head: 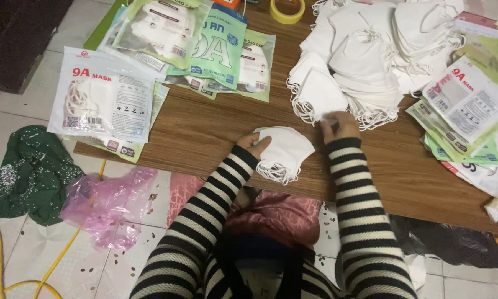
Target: Picking up individual face masks from a pile, unfolding them, and stacking them neatly on a table.
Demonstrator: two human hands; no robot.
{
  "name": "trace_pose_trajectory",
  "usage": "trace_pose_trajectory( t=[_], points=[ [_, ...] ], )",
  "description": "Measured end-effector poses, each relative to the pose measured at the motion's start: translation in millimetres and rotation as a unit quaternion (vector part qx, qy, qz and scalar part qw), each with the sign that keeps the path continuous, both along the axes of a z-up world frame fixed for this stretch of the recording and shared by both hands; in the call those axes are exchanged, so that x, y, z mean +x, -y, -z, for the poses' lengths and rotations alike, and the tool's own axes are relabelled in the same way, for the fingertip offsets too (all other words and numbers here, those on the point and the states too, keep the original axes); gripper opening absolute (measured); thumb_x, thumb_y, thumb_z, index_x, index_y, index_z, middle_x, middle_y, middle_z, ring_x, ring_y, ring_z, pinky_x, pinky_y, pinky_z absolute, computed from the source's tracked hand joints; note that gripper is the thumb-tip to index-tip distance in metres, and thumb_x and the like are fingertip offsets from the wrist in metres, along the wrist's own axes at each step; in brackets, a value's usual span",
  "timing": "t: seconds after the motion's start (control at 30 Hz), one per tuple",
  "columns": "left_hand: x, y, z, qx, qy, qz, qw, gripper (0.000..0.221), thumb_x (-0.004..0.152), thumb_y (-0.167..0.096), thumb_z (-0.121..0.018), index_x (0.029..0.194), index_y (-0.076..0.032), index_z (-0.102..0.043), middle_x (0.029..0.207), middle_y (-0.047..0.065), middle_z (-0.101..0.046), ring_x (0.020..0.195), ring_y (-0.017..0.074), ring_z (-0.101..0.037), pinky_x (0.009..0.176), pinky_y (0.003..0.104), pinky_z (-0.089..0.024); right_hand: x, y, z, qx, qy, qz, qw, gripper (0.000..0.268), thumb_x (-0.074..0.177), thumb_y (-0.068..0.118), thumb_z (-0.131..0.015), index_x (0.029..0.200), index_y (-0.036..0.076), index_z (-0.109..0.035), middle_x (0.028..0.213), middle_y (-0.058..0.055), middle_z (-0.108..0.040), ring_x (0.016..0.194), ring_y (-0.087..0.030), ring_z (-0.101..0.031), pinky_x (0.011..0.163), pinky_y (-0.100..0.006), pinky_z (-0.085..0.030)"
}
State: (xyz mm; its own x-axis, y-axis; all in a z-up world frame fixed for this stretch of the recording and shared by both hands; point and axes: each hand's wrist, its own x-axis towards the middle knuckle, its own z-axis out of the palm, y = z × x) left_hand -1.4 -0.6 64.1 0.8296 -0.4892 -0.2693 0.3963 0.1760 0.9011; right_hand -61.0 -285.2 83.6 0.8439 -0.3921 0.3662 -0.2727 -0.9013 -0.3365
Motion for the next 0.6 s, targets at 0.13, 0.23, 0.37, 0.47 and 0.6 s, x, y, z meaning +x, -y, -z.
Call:
trace_pose_trajectory(
  t=[0.13, 0.23, 0.37, 0.47, 0.6],
  points=[
    [-2, 0, 2, -0.009, -0.01, -0.014, 1.0, 0.026, 0.092, -0.023, -0.078, 0.109, -0.004, -0.075, 0.08, 0.011, -0.071, 0.072, 0.0123, -0.066, 0.064, 0.025, -0.059, 27, 13, 6, 0.001, -0.062, 0.043, 0.997, 0.025, 0.091, 0.031, -0.075, 0.116, 0.025, -0.073, 0.116, -0.007, -0.067, 0.11, -0.033, -0.066, 0.096, -0.045, -0.054],
    [2, 1, 2, -0.015, -0.011, -0.011, 1.0, 0.028, 0.092, -0.026, -0.079, 0.11, -0.005, -0.075, 0.079, 0.012, -0.07, 0.072, 0.0122, -0.065, 0.064, 0.026, -0.059, 52, 26, 12, 0.019, -0.216, 0.128, 0.968, 0.051, 0.084, 0.046, -0.079, 0.131, 0.029, -0.069, 0.129, -0.011, -0.064, 0.118, -0.037, -0.063, 0.099, -0.051, -0.053],
    [0, -6, -4, 0.002, -0.02, 0.014, 1.0, 0.03, 0.092, -0.029, -0.078, 0.111, -0.006, -0.076, 0.078, 0.013, -0.072, 0.07, 0.0135, -0.065, 0.063, 0.026, -0.059, 48, 18, 10, 0.068, -0.181, 0.122, 0.973, 0.046, 0.089, 0.036, -0.079, 0.131, 0.02, -0.068, 0.12, -0.013, -0.067, 0.116, -0.037, -0.065, 0.096, -0.052, -0.053],
    [2, -4, -7, 0.008, -0.021, 0.019, 1.0, 0.033, 0.092, -0.03, -0.079, 0.113, -0.005, -0.075, 0.077, 0.014, -0.071, 0.068, 0.0141, -0.065, 0.063, 0.028, -0.06, 47, 23, 21, 0.052, -0.146, 0.103, 0.983, 0.031, 0.092, 0.032, -0.075, 0.12, 0.018, -0.072, 0.107, -0.009, -0.072, 0.108, -0.032, -0.069, 0.092, -0.048, -0.055],
    [0, -7, -12, 0.016, -0.007, 0.028, 0.999, 0.03, 0.092, -0.03, -0.079, 0.109, -0.005, -0.076, 0.075, 0.013, -0.071, 0.069, 0.0126, -0.064, 0.062, 0.026, -0.06, 48, 29, 27, 0.019, -0.134, 0.08, 0.988, 0.021, 0.094, 0.031, -0.07, 0.111, 0.02, -0.075, 0.096, -0.005, -0.076, 0.1, -0.029, -0.071, 0.087, -0.046, -0.057]
  ],
)
